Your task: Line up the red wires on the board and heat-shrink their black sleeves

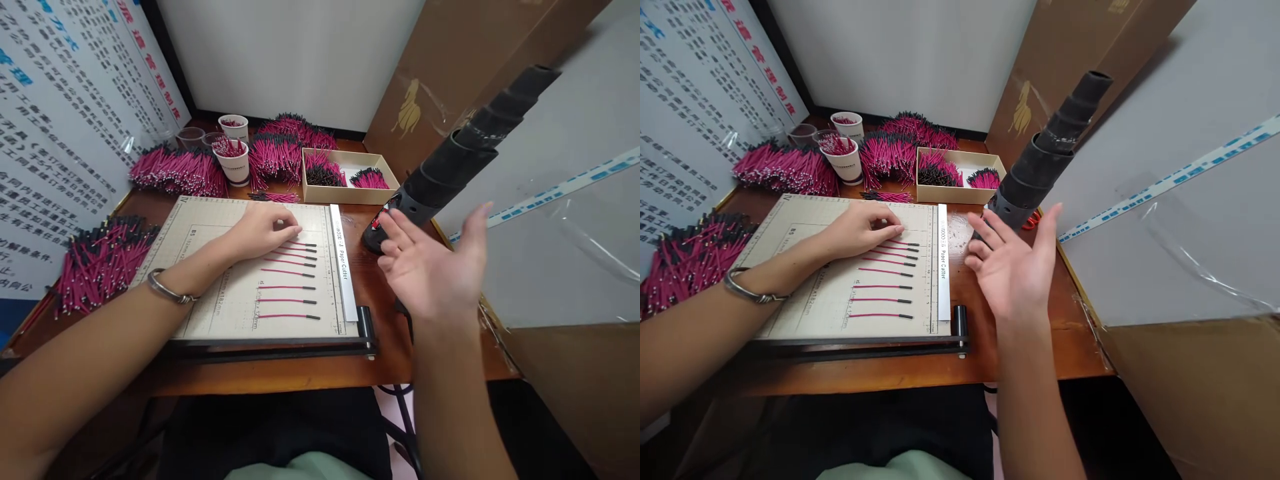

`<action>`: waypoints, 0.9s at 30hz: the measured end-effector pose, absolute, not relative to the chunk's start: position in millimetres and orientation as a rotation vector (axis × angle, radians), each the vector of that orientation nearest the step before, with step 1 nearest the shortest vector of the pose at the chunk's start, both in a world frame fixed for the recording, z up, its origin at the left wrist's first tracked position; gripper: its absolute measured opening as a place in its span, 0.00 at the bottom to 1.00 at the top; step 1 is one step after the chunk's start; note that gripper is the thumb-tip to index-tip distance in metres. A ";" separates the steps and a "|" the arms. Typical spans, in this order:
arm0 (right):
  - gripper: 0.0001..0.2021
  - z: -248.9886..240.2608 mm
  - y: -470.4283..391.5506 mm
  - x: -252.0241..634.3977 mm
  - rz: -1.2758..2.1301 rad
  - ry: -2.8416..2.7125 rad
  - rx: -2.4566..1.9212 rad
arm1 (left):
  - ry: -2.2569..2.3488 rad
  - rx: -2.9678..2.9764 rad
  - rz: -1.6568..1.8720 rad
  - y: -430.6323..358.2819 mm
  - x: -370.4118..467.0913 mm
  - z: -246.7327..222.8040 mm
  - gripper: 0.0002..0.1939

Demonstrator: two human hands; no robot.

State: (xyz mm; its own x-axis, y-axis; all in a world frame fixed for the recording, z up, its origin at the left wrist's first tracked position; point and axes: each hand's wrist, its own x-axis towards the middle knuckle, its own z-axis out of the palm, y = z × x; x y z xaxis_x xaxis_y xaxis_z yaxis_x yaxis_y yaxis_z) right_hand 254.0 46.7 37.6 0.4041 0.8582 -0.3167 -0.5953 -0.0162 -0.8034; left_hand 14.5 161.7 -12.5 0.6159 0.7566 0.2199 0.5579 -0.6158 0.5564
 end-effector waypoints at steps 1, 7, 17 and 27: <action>0.35 41.9 56.9 253.9 1.304 -0.191 -0.964 | 1.045 2.399 0.618 161.9 14.4 -13.1 0.12; 0.45 52.2 88.8 253.9 1.467 0.865 0.381 | 1.069 2.377 0.619 162.6 13.6 -15.1 0.12; 0.18 83.4 49.3 218.8 0.926 -0.336 -0.872 | 1.182 2.391 0.641 169.6 4.1 -14.2 0.14; 0.30 98.2 41.5 230.2 0.475 -0.808 -1.091 | 1.178 2.408 0.632 173.2 -3.5 -13.3 0.16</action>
